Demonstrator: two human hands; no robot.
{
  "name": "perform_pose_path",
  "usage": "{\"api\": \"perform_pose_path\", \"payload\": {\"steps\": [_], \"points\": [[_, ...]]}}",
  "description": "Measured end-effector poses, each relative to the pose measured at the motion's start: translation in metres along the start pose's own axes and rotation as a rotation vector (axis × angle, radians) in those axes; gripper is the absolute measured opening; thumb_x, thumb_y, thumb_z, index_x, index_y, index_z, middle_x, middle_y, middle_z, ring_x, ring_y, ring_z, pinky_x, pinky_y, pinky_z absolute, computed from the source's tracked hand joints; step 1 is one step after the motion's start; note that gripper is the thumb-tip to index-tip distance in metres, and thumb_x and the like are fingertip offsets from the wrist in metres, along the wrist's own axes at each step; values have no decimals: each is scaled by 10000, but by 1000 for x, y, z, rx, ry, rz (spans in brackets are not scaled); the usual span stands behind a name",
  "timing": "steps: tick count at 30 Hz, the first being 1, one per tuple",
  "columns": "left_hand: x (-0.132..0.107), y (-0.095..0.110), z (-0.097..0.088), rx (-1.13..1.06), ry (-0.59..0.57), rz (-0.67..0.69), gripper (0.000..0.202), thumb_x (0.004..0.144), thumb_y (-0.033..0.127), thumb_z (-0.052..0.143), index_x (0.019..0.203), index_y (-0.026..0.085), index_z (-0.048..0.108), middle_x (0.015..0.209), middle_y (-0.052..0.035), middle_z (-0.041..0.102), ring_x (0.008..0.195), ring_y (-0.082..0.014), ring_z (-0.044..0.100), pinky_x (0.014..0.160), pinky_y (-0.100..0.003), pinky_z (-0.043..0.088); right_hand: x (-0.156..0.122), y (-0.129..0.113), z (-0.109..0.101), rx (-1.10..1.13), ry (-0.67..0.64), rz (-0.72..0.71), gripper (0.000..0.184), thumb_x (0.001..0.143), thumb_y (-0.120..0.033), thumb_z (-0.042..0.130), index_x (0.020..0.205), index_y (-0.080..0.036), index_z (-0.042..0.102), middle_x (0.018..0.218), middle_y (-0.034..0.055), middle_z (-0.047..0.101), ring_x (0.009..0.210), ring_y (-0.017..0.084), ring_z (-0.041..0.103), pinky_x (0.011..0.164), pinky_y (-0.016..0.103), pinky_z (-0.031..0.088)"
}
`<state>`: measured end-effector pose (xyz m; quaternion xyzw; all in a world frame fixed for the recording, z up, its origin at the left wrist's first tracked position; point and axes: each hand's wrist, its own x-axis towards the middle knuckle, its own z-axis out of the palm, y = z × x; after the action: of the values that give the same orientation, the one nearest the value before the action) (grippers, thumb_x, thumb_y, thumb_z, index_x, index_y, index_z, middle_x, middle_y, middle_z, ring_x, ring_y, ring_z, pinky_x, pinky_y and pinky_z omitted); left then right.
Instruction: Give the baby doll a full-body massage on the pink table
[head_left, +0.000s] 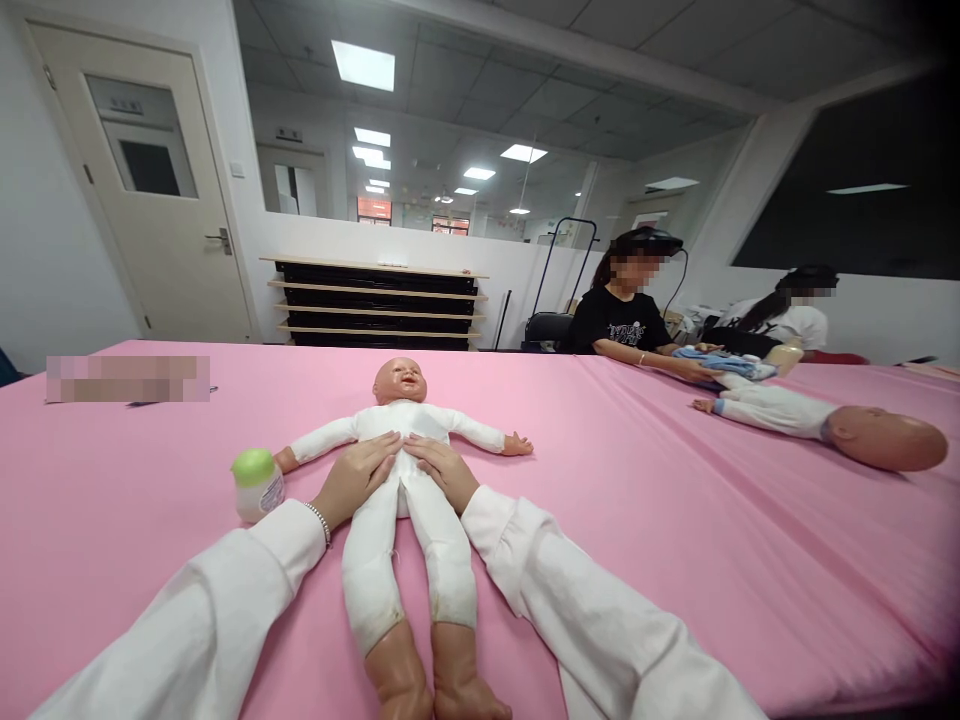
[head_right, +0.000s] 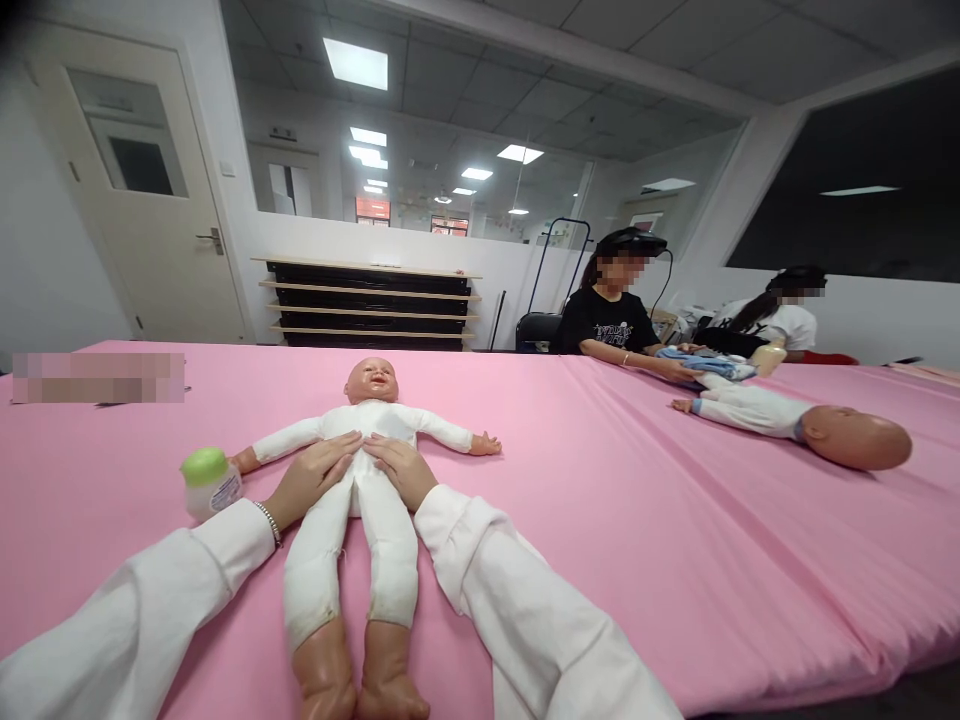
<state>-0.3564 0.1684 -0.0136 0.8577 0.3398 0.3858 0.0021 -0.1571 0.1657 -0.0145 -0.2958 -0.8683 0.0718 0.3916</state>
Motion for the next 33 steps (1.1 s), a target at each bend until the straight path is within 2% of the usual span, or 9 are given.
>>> {"api": "perform_pose_path", "payload": {"steps": [3, 7, 10, 14, 17, 21, 25, 28, 33], "points": [[4, -6, 4, -48, -116, -44, 414, 911, 330, 284, 1288, 227, 422, 1358, -34, 401, 1282, -168, 317, 1053, -407, 292, 3, 6, 1, -24, -77, 100, 408, 952, -351, 246, 1288, -214, 432, 1328, 35, 404, 1280, 168, 286, 1065, 436, 225], [6, -16, 11, -23, -156, -269, 483, 898, 421, 286, 1345, 242, 323, 1429, -40, 257, 1331, -240, 179, 1036, -526, 240, 4, 12, 5, -53, -5, 282, 421, 939, -341, 266, 1318, -211, 395, 1376, 37, 325, 1297, 189, 250, 1071, 468, 190], [4, -17, 11, 12, -85, -312, 481, 892, 409, 303, 1305, 180, 398, 1388, -74, 344, 1301, -226, 273, 1043, -471, 274, 2, 10, 7, -86, 104, 331, 416, 920, -349, 314, 1261, -170, 470, 1337, 69, 388, 1265, 203, 313, 1063, 439, 237], [-1, -10, 7, 82, 54, -240, 410, 896, 332, 295, 1135, 140, 567, 1198, -90, 563, 1144, -196, 496, 985, -398, 385, 0, 4, 5, -82, 263, 271, 325, 901, -319, 378, 1013, -139, 624, 1072, 87, 600, 1037, 195, 530, 929, 357, 408], [-2, -4, 3, 81, 78, -94, 377, 896, 301, 303, 1080, 164, 602, 1128, -70, 611, 1097, -191, 534, 957, -387, 412, 0, 2, 4, -2, 225, 118, 292, 913, -314, 388, 969, -166, 633, 1059, 60, 612, 1028, 165, 540, 923, 324, 413], [0, -3, 1, -27, -61, 30, 392, 904, 299, 306, 1241, 203, 481, 1276, -39, 501, 1217, -162, 417, 1023, -372, 349, 2, 4, 3, 53, 74, 67, 354, 945, -327, 300, 1124, -190, 573, 1191, 42, 543, 1162, 149, 448, 1002, 345, 347], [5, -9, 3, -80, -181, -27, 434, 910, 341, 288, 1336, 273, 339, 1400, -11, 332, 1309, -169, 261, 1079, -428, 227, 5, 8, 2, -1, -35, 167, 403, 949, -328, 234, 1266, -222, 460, 1316, 25, 421, 1263, 159, 319, 1062, 422, 249], [6, -14, 8, -79, -153, -145, 444, 902, 386, 305, 1330, 277, 348, 1424, -20, 279, 1322, -190, 223, 1070, -457, 220, 4, 10, 3, -58, -34, 255, 403, 939, -308, 249, 1297, -241, 422, 1362, 21, 352, 1289, 176, 268, 1064, 468, 208], [3, -13, 9, -18, -11, -245, 417, 887, 363, 329, 1237, 200, 486, 1331, -54, 436, 1245, -195, 380, 1030, -418, 329, 0, 10, 7, -109, 155, 285, 346, 909, -297, 341, 1159, -201, 560, 1233, 48, 508, 1170, 184, 437, 1001, 393, 329]]}}
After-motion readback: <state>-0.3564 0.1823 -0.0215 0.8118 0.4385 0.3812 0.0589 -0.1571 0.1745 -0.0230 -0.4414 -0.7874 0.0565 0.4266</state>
